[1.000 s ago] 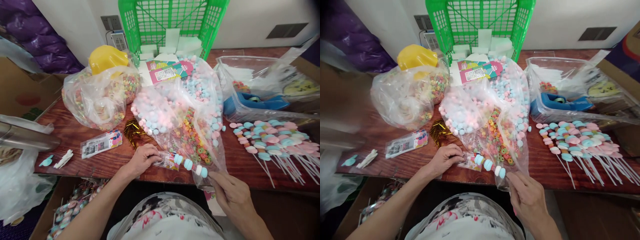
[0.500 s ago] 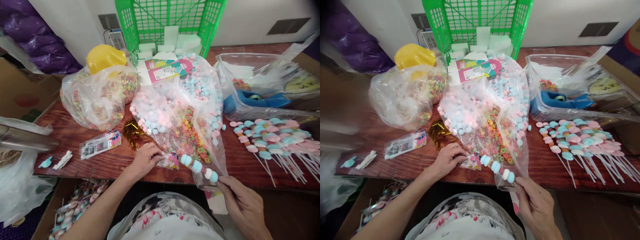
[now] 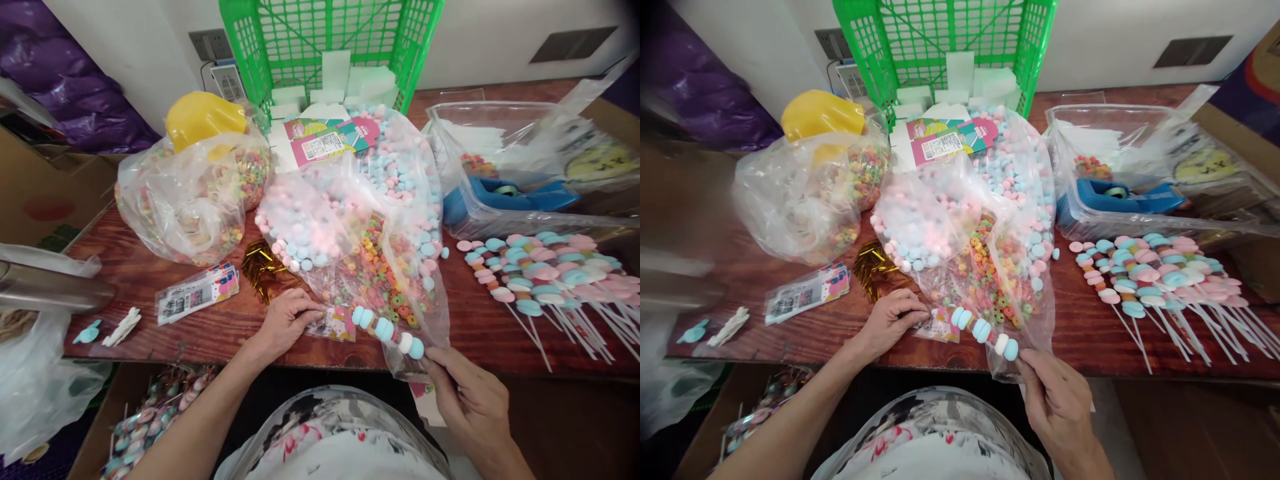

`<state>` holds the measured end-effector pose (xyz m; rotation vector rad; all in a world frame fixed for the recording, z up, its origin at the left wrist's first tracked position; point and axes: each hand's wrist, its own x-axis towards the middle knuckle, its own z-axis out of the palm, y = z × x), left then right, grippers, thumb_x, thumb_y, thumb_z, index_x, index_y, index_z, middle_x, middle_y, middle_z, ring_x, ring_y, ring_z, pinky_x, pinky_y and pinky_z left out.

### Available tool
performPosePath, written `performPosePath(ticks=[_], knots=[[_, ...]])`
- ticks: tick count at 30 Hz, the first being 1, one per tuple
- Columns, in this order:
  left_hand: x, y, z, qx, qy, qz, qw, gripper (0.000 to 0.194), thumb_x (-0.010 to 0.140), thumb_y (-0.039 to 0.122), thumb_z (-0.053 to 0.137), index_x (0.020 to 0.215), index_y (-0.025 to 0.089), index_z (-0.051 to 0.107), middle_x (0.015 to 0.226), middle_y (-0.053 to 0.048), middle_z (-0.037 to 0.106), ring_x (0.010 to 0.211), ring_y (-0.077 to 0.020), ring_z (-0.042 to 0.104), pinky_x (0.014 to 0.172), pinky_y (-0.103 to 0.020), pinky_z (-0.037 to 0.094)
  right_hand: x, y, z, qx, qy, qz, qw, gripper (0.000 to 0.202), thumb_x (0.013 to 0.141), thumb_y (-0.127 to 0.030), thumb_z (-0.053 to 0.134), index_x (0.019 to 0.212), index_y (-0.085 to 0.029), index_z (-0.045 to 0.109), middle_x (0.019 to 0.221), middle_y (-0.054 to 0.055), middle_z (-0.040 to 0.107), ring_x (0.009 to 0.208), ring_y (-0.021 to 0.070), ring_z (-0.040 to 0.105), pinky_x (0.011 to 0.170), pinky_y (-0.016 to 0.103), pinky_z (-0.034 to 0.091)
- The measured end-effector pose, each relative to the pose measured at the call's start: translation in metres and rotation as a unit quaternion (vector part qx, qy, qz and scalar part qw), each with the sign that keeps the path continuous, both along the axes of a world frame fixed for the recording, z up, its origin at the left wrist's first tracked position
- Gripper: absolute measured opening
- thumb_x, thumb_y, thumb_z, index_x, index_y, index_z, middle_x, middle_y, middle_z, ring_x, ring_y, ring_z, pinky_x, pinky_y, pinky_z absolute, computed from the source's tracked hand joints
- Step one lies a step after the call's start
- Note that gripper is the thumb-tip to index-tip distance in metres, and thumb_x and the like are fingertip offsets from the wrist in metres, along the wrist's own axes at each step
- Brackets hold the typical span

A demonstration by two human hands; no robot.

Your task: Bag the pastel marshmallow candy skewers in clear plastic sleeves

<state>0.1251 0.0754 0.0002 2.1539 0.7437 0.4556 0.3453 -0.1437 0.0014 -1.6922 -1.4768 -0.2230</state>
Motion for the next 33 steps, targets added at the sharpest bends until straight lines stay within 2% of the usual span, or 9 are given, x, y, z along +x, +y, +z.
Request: performPosePath(ticks=[6, 14, 20, 25, 29, 31, 33], knots=[[0.000, 0.001, 0.000, -0.002, -0.010, 0.001, 1.000, 0.018, 0.086, 0.031, 0.063, 0.081, 0.020, 0.076, 0.074, -0.003, 0.065, 0.073, -0.0148, 0.058, 0.068, -0.025, 0.044, -0.004, 0.007, -0.004, 0.014, -0.054, 0.005, 0.998, 0.014, 0.085, -0.008, 0.060, 0.094, -0.017, 0.064, 0.074, 0.004, 0.069, 0.062, 0.0141, 0.066, 0.061, 0.023, 0.053], [0.000, -0.001, 0.000, 0.017, 0.006, -0.001, 1.000, 0.020, 0.086, 0.033, 0.062, 0.079, 0.020, 0.075, 0.073, -0.003, 0.063, 0.074, -0.0146, 0.056, 0.068, -0.025, 0.042, -0.005, -0.003, -0.020, -0.018, -0.121, 0.027, 0.992, 0.023, 0.084, -0.006, 0.054, 0.100, -0.018, 0.065, 0.081, 0.006, 0.070, 0.072, 0.0170, 0.067, 0.070, 0.029, 0.053], [0.000, -0.002, -0.002, 0.027, 0.015, -0.039, 0.999, 0.024, 0.088, 0.035, 0.060, 0.077, 0.020, 0.075, 0.072, -0.003, 0.061, 0.073, -0.0144, 0.055, 0.066, -0.025, 0.041, 0.001, 0.006, -0.005, -0.057, -0.129, 0.068, 0.988, 0.024, 0.086, -0.006, 0.048, 0.098, -0.018, 0.065, 0.082, 0.005, 0.070, 0.074, 0.0159, 0.066, 0.068, 0.027, 0.051], [0.003, -0.009, -0.004, 0.064, -0.028, -0.065, 0.995, 0.022, 0.090, 0.031, 0.058, 0.080, 0.019, 0.073, 0.072, -0.002, 0.061, 0.071, -0.0137, 0.054, 0.065, -0.025, 0.041, 0.004, 0.027, 0.013, -0.081, -0.190, 0.102, 0.973, 0.025, 0.086, -0.004, 0.042, 0.093, -0.016, 0.063, 0.075, 0.005, 0.068, 0.069, 0.0141, 0.063, 0.064, 0.027, 0.045], [0.003, -0.012, 0.011, 0.162, -0.055, -0.069, 0.983, 0.019, 0.092, 0.025, 0.054, 0.084, 0.018, 0.070, 0.081, -0.006, 0.063, 0.080, -0.0164, 0.053, 0.073, -0.030, 0.044, 0.004, 0.036, 0.019, -0.065, -0.179, 0.122, 0.974, 0.024, 0.086, -0.002, 0.043, 0.093, -0.015, 0.062, 0.075, 0.005, 0.067, 0.069, 0.0142, 0.063, 0.061, 0.027, 0.044], [0.003, -0.010, 0.023, 0.219, -0.053, -0.076, 0.971, 0.016, 0.090, 0.027, 0.056, 0.096, 0.018, 0.068, 0.097, -0.010, 0.064, 0.095, -0.0215, 0.052, 0.084, -0.037, 0.045, 0.004, 0.036, 0.021, -0.048, -0.144, 0.135, 0.979, 0.024, 0.085, -0.002, 0.045, 0.096, -0.015, 0.062, 0.077, 0.005, 0.068, 0.071, 0.0143, 0.063, 0.063, 0.027, 0.046], [0.004, -0.008, 0.035, 0.253, -0.025, -0.094, 0.963, 0.031, 0.089, 0.035, 0.058, 0.113, 0.017, 0.062, 0.114, -0.014, 0.060, 0.111, -0.0273, 0.048, 0.095, -0.045, 0.042, 0.005, 0.036, 0.022, -0.028, -0.107, 0.146, 0.983, 0.026, 0.084, -0.002, 0.046, 0.100, -0.017, 0.061, 0.079, 0.005, 0.068, 0.072, 0.0141, 0.063, 0.065, 0.027, 0.047]])
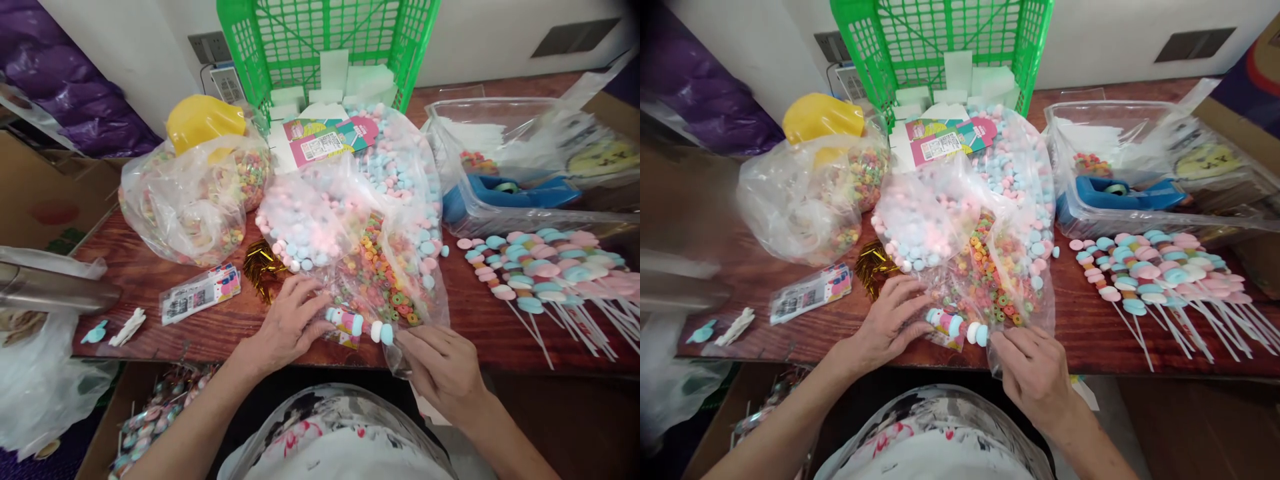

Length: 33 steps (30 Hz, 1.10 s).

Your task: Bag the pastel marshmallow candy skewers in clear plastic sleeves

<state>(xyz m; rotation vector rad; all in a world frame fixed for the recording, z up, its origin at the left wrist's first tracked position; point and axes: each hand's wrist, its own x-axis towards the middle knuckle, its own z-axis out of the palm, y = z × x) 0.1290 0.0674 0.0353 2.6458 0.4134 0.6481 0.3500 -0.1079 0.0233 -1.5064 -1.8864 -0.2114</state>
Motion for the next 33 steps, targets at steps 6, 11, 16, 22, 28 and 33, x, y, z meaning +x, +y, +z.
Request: performPosePath(ticks=[6, 11, 16, 22, 28, 33], knots=[[0.009, -0.007, 0.016, -0.078, 0.155, -0.073, 0.982, 0.044, 0.089, 0.051, 0.050, 0.117, 0.017, 0.055, 0.103, -0.009, 0.065, 0.092, -0.0214, 0.060, 0.078, -0.031, 0.046, -0.004, 0.004, 0.010, 0.033, 0.000, 0.005, 0.999, 0.026, 0.083, -0.001, 0.047, 0.101, -0.015, 0.060, 0.078, 0.005, 0.067, 0.071, 0.0148, 0.060, 0.063, 0.028, 0.043], [0.013, -0.023, 0.015, -0.135, 0.174, -0.034, 0.975, 0.054, 0.073, 0.069, 0.058, 0.085, 0.017, 0.056, 0.078, -0.002, 0.061, 0.070, -0.0168, 0.056, 0.061, -0.025, 0.035, -0.005, 0.012, 0.026, 0.035, -0.062, 0.015, 0.997, 0.022, 0.088, -0.007, 0.044, 0.095, -0.014, 0.063, 0.072, 0.005, 0.065, 0.067, 0.0153, 0.056, 0.062, 0.030, 0.036], [0.012, -0.031, 0.009, -0.188, 0.160, -0.009, 0.969, 0.051, 0.073, 0.067, 0.061, 0.078, 0.017, 0.053, 0.074, 0.002, 0.058, 0.066, -0.0129, 0.049, 0.058, -0.024, 0.028, -0.017, 0.020, 0.032, 0.001, -0.117, 0.079, 0.990, 0.025, 0.091, -0.008, 0.038, 0.091, -0.013, 0.063, 0.074, 0.006, 0.062, 0.067, 0.0167, 0.050, 0.063, 0.033, 0.033], [0.015, -0.039, 0.002, -0.184, 0.169, 0.015, 0.968, 0.037, 0.084, 0.053, 0.059, 0.077, 0.017, 0.052, 0.068, 0.003, 0.053, 0.061, -0.0130, 0.044, 0.058, -0.025, 0.026, -0.038, 0.039, 0.030, -0.047, -0.134, 0.118, 0.983, 0.022, 0.092, -0.013, 0.043, 0.076, -0.018, 0.058, 0.069, 0.003, 0.058, 0.065, 0.0179, 0.048, 0.064, 0.033, 0.031], [0.011, -0.034, 0.021, -0.284, 0.121, 0.055, 0.950, 0.040, 0.081, 0.057, 0.061, 0.087, 0.018, 0.057, 0.077, 0.002, 0.058, 0.069, -0.0135, 0.049, 0.064, -0.023, 0.034, -0.010, 0.053, 0.056, -0.080, -0.073, 0.107, 0.988, 0.016, 0.091, -0.014, 0.045, 0.084, -0.018, 0.059, 0.074, 0.003, 0.060, 0.070, 0.0171, 0.052, 0.065, 0.031, 0.032], [0.012, -0.039, 0.023, -0.312, 0.124, 0.019, 0.942, 0.033, 0.089, 0.049, 0.055, 0.096, 0.017, 0.061, 0.085, -0.001, 0.063, 0.077, -0.0154, 0.053, 0.072, -0.024, 0.037, -0.013, 0.057, 0.059, -0.080, -0.053, 0.122, 0.988, 0.021, 0.081, -0.003, 0.040, 0.075, -0.017, 0.055, 0.070, 0.004, 0.055, 0.065, 0.0166, 0.046, 0.061, 0.030, 0.032]])
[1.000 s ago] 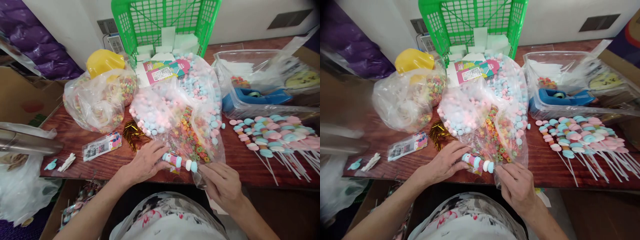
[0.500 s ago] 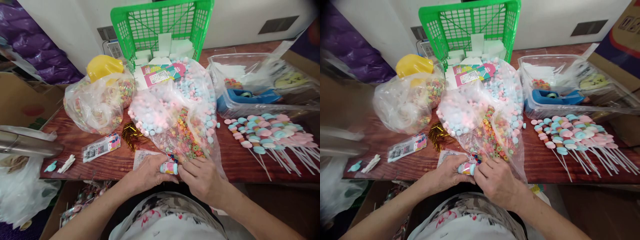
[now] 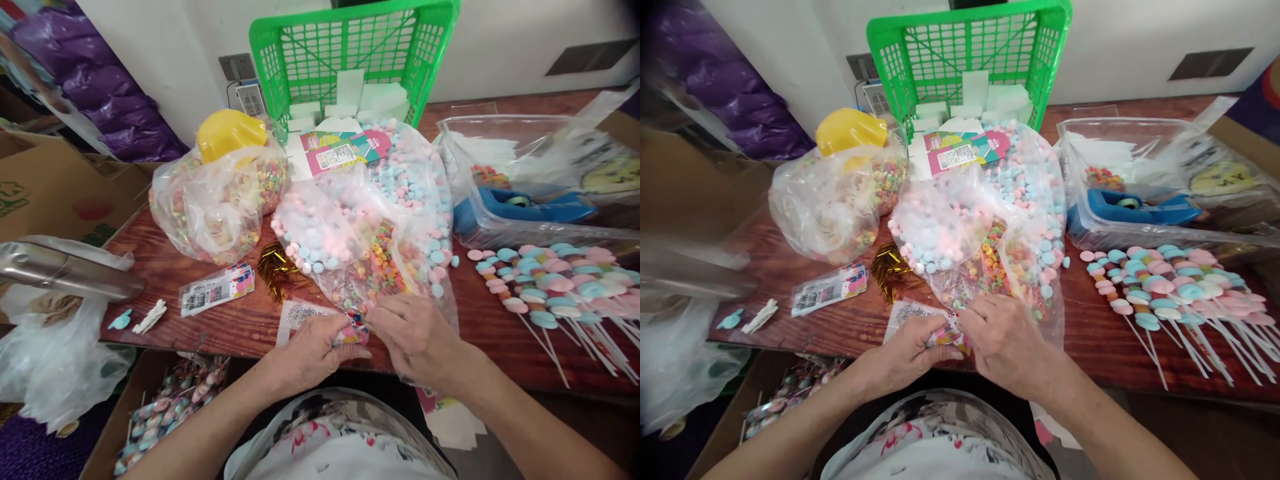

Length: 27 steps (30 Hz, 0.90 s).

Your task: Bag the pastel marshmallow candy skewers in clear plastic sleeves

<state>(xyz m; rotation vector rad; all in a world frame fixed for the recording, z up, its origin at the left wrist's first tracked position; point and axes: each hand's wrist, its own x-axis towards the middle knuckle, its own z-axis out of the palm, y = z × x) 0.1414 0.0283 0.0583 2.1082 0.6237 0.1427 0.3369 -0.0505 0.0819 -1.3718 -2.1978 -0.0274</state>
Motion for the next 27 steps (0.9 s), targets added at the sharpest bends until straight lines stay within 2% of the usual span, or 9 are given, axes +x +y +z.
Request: performPosePath(ticks=[4, 9, 14, 16, 18, 19, 21, 24, 27], knots=[[0.000, -0.003, -0.004, -0.087, -0.049, 0.023, 0.995, 0.030, 0.091, 0.043, 0.054, 0.092, 0.015, 0.063, 0.079, -0.001, 0.061, 0.074, -0.0145, 0.052, 0.071, -0.024, 0.038, -0.012, 0.008, -0.003, -0.016, 0.006, 0.016, 1.000, 0.022, 0.073, 0.000, 0.039, 0.072, -0.017, 0.053, 0.070, 0.004, 0.053, 0.067, 0.0172, 0.046, 0.062, 0.030, 0.035], [-0.022, 0.011, 0.014, -0.318, -0.136, 0.050, 0.937, 0.042, 0.083, 0.052, 0.062, 0.107, 0.018, 0.067, 0.091, -0.004, 0.065, 0.084, -0.0160, 0.057, 0.075, -0.025, 0.043, -0.001, 0.026, 0.001, 0.028, 0.094, 0.066, 0.993, 0.021, 0.083, -0.003, 0.044, 0.089, -0.016, 0.060, 0.071, 0.003, 0.057, 0.067, 0.0154, 0.052, 0.062, 0.027, 0.040], [-0.033, 0.015, 0.008, -0.403, -0.185, 0.183, 0.878, 0.031, 0.079, 0.039, 0.070, 0.101, 0.017, 0.072, 0.085, -0.006, 0.068, 0.067, -0.0104, 0.056, 0.063, -0.021, 0.043, -0.018, 0.038, -0.004, -0.003, 0.198, 0.041, 0.979, 0.024, 0.089, -0.011, 0.053, 0.109, -0.021, 0.062, 0.089, 0.004, 0.066, 0.077, 0.0152, 0.060, 0.070, 0.027, 0.047], [-0.030, 0.011, -0.001, -0.412, -0.267, 0.256, 0.833, 0.036, 0.076, 0.035, 0.073, 0.109, 0.021, 0.067, 0.087, -0.004, 0.068, 0.063, -0.0086, 0.056, 0.061, -0.020, 0.043, -0.035, 0.037, -0.014, -0.035, 0.322, -0.022, 0.946, 0.036, 0.090, -0.019, 0.056, 0.125, -0.024, 0.055, 0.097, 0.004, 0.066, 0.076, 0.0145, 0.060, 0.069, 0.027, 0.049], [-0.024, 0.005, -0.007, -0.397, -0.335, 0.300, 0.800, 0.047, 0.078, 0.033, 0.073, 0.122, 0.026, 0.058, 0.089, -0.002, 0.068, 0.062, -0.0077, 0.056, 0.060, -0.020, 0.043, -0.051, 0.032, -0.027, -0.080, 0.456, -0.082, 0.883, 0.044, 0.090, -0.027, 0.058, 0.133, -0.025, 0.049, 0.095, 0.003, 0.064, 0.070, 0.0129, 0.059, 0.063, 0.025, 0.050], [-0.022, 0.002, -0.008, -0.387, -0.353, 0.308, 0.794, 0.051, 0.079, 0.032, 0.071, 0.127, 0.028, 0.053, 0.088, -0.001, 0.067, 0.063, -0.0075, 0.056, 0.061, -0.019, 0.043, -0.059, 0.029, -0.033, -0.106, 0.494, -0.096, 0.858, 0.043, 0.089, -0.029, 0.060, 0.131, -0.025, 0.052, 0.094, 0.003, 0.064, 0.070, 0.0129, 0.059, 0.062, 0.025, 0.050], [-0.018, -0.003, -0.007, -0.372, -0.369, 0.308, 0.794, 0.055, 0.082, 0.031, 0.069, 0.132, 0.030, 0.048, 0.087, 0.001, 0.066, 0.069, -0.0081, 0.057, 0.066, -0.020, 0.044, -0.069, 0.025, -0.044, -0.140, 0.509, -0.095, 0.844, 0.032, 0.087, -0.031, 0.063, 0.118, -0.023, 0.062, 0.094, 0.004, 0.065, 0.077, 0.0151, 0.060, 0.067, 0.026, 0.052], [-0.016, -0.009, -0.004, -0.366, -0.363, 0.293, 0.805, 0.050, 0.081, 0.033, 0.070, 0.127, 0.027, 0.053, 0.088, 0.001, 0.063, 0.080, -0.0098, 0.057, 0.077, -0.022, 0.045, -0.077, 0.023, -0.046, -0.095, 0.497, -0.082, 0.859, 0.009, 0.086, -0.024, 0.062, 0.090, -0.021, 0.069, 0.087, 0.004, 0.063, 0.081, 0.0164, 0.060, 0.071, 0.027, 0.051], [-0.019, -0.011, -0.005, -0.368, -0.321, 0.268, 0.830, 0.030, 0.082, 0.042, 0.067, 0.097, 0.015, 0.066, 0.074, 0.000, 0.055, 0.068, -0.0092, 0.049, 0.066, -0.022, 0.042, -0.078, 0.026, -0.038, -0.007, 0.458, -0.067, 0.886, 0.011, 0.087, -0.015, 0.058, 0.081, -0.020, 0.066, 0.080, 0.003, 0.059, 0.073, 0.0146, 0.058, 0.063, 0.026, 0.048]])
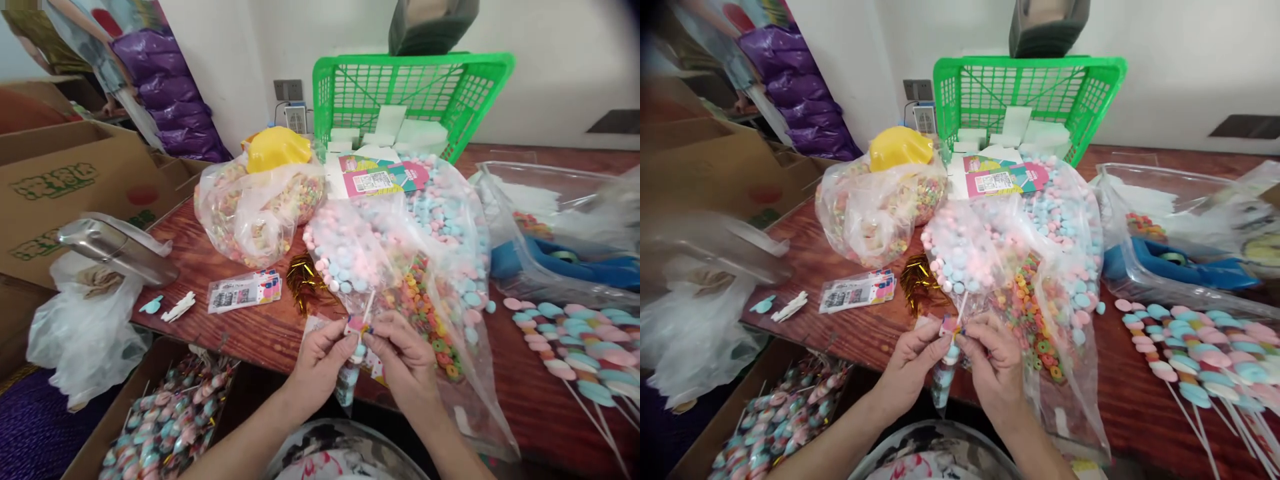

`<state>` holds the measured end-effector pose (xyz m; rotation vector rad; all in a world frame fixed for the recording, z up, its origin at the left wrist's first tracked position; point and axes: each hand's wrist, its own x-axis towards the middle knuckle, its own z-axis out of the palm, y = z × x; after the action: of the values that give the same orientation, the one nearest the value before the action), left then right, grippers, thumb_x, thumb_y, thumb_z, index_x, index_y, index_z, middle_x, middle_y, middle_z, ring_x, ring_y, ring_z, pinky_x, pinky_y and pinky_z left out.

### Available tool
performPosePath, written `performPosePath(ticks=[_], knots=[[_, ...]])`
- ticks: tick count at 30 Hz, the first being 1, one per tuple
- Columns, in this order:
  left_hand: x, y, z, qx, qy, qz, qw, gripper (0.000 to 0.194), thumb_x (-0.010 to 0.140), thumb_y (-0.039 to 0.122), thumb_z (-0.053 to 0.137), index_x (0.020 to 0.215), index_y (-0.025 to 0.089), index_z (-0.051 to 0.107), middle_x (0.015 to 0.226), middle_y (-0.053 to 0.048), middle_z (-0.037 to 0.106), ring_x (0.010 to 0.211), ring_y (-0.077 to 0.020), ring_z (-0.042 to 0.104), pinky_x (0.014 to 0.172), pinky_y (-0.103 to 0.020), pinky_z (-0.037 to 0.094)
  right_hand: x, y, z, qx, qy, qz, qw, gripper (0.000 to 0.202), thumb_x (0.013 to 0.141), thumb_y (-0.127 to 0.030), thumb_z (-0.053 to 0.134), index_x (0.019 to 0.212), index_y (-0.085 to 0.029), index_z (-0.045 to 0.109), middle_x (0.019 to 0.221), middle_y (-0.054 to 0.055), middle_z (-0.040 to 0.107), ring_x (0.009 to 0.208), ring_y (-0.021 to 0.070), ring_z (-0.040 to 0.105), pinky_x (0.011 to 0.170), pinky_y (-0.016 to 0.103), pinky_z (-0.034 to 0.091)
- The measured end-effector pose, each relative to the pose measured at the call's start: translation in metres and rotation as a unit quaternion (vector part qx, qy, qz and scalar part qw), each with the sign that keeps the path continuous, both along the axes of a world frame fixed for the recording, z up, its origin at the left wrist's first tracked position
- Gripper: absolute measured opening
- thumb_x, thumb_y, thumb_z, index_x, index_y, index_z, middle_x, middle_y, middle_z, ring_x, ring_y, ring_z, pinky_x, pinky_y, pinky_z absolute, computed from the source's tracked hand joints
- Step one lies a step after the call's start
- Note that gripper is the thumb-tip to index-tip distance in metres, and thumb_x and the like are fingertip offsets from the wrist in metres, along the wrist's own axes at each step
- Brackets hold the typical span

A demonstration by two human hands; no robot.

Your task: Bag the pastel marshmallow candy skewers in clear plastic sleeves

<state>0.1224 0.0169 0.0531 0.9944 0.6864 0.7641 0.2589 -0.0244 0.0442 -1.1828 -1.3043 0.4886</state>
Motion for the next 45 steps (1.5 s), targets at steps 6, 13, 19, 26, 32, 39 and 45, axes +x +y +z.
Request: performPosePath(ticks=[6, 13, 19, 26, 32, 39, 45], knots=[[-0.007, -0.004, -0.005, -0.013, 0.028, -0.052, 0.998, 0.045, 0.085, 0.059, 0.054, 0.088, 0.015, 0.059, 0.074, -0.001, 0.048, 0.065, -0.0103, 0.043, 0.063, -0.023, 0.039, -0.013, 0.004, 0.005, 0.131, -0.197, -0.080, 0.968, 0.024, 0.084, -0.004, 0.052, 0.093, -0.020, 0.065, 0.082, 0.006, 0.061, 0.074, 0.0168, 0.059, 0.062, 0.028, 0.046], [-0.017, 0.007, 0.004, 0.064, 0.121, -0.113, 0.984, 0.044, 0.084, 0.058, 0.056, 0.074, 0.015, 0.056, 0.065, 0.003, 0.043, 0.059, -0.0088, 0.037, 0.057, -0.022, 0.032, -0.010, 0.011, 0.001, 0.072, -0.101, -0.049, 0.991, 0.018, 0.086, -0.007, 0.052, 0.086, -0.021, 0.062, 0.084, 0.004, 0.061, 0.077, 0.0160, 0.061, 0.065, 0.029, 0.049], [-0.027, 0.010, 0.000, -0.101, 0.048, -0.214, 0.970, 0.045, 0.072, 0.057, 0.068, 0.065, 0.014, 0.057, 0.059, -0.001, 0.056, 0.051, -0.0094, 0.048, 0.051, -0.022, 0.034, 0.029, 0.001, 0.021, 0.142, -0.473, 0.102, 0.864, 0.041, 0.092, -0.010, 0.043, 0.126, -0.027, 0.057, 0.126, 0.007, 0.062, 0.125, 0.0253, 0.046, 0.102, 0.050, 0.032], [-0.039, 0.013, -0.003, -0.078, 0.060, -0.435, 0.895, 0.047, 0.075, 0.060, 0.062, 0.058, 0.017, 0.054, 0.055, 0.002, 0.052, 0.048, -0.0106, 0.048, 0.051, -0.025, 0.040, 0.026, -0.006, 0.027, 0.203, -0.556, 0.264, 0.761, 0.028, 0.093, -0.007, 0.041, 0.106, -0.010, 0.065, 0.081, 0.005, 0.066, 0.086, 0.0220, 0.058, 0.096, 0.054, 0.029], [-0.054, 0.007, 0.012, 0.356, 0.346, -0.341, 0.798, 0.020, 0.091, 0.030, 0.044, 0.080, 0.018, 0.055, 0.079, -0.004, 0.059, 0.074, -0.0175, 0.054, 0.071, -0.031, 0.047, 0.009, 0.000, 0.007, -0.010, -0.472, 0.273, 0.838, 0.029, 0.089, -0.007, 0.047, 0.063, -0.018, 0.052, 0.061, -0.002, 0.055, 0.064, 0.0142, 0.049, 0.078, 0.037, 0.038], [-0.062, 0.007, 0.000, 0.305, 0.345, -0.214, 0.861, 0.025, 0.090, 0.023, 0.035, 0.076, 0.015, 0.054, 0.076, -0.004, 0.056, 0.070, -0.0151, 0.052, 0.071, -0.030, 0.046, -0.004, 0.008, 0.009, -0.004, -0.479, 0.186, 0.858, 0.024, 0.093, -0.010, 0.041, 0.098, -0.016, 0.064, 0.097, 0.008, 0.067, 0.097, 0.0240, 0.056, 0.084, 0.042, 0.035], [-0.068, 0.021, -0.006, -0.059, 0.191, -0.351, 0.915, 0.020, 0.080, 0.032, 0.050, 0.068, 0.016, 0.055, 0.056, 0.004, 0.049, 0.047, -0.0088, 0.044, 0.049, -0.020, 0.039, -0.005, 0.007, 0.008, 0.098, -0.515, 0.275, 0.806, 0.027, 0.092, -0.005, 0.039, 0.084, -0.014, 0.063, 0.069, 0.001, 0.062, 0.073, 0.0169, 0.051, 0.089, 0.048, 0.028]])
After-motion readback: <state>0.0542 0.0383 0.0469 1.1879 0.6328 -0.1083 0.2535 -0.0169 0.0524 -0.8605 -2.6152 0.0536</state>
